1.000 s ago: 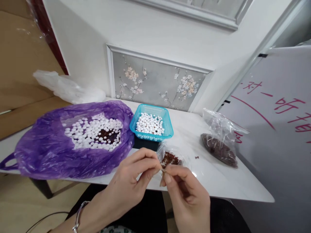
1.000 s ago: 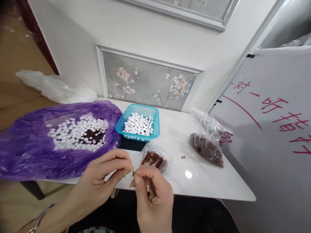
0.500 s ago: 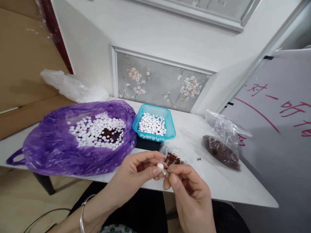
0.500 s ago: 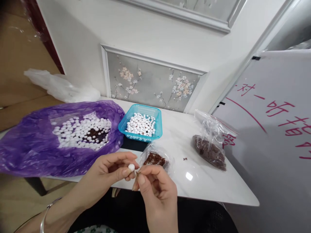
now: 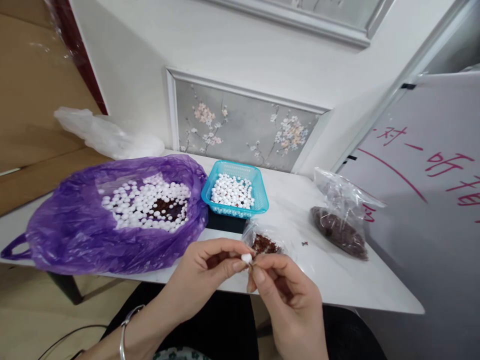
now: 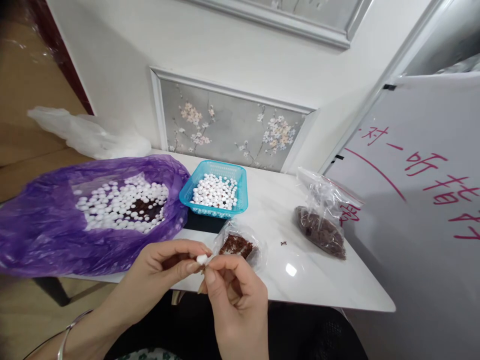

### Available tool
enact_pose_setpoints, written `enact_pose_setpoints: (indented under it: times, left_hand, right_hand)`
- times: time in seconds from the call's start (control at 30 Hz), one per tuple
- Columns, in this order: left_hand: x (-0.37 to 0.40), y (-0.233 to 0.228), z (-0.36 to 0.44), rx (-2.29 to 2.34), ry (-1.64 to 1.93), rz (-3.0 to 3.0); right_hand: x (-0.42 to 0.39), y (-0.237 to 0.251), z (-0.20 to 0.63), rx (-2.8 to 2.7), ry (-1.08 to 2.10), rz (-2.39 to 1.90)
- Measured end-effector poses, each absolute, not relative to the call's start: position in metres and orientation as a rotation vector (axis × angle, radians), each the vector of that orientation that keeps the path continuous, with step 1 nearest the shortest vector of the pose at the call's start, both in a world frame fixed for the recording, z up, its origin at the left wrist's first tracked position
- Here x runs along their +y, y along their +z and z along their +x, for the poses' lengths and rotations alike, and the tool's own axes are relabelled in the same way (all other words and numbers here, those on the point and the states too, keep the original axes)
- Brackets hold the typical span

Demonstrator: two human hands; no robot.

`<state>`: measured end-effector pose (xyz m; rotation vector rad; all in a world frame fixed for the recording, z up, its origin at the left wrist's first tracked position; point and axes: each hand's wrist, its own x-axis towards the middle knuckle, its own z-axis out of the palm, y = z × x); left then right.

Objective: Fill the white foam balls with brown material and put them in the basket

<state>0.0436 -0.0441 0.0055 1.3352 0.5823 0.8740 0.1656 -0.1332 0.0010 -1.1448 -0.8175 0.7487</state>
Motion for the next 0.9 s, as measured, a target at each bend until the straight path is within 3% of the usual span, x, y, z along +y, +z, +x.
enact_pose_setpoints:
  times: [0.67, 0.9]
  left_hand:
    - [-0.0522, 0.0081, 0.0490, 0.536, 0.995, 1.283]
    - [-0.0512, 0.0042, 0.0484, 0.570, 0.924, 1.199]
  right_hand:
    - [-0.1302, -0.0049, 0.1640, -0.953, 0.492, -1.155]
    - [-0.1300, -0.0047, 0.1602, -0.916, 0.596, -1.097]
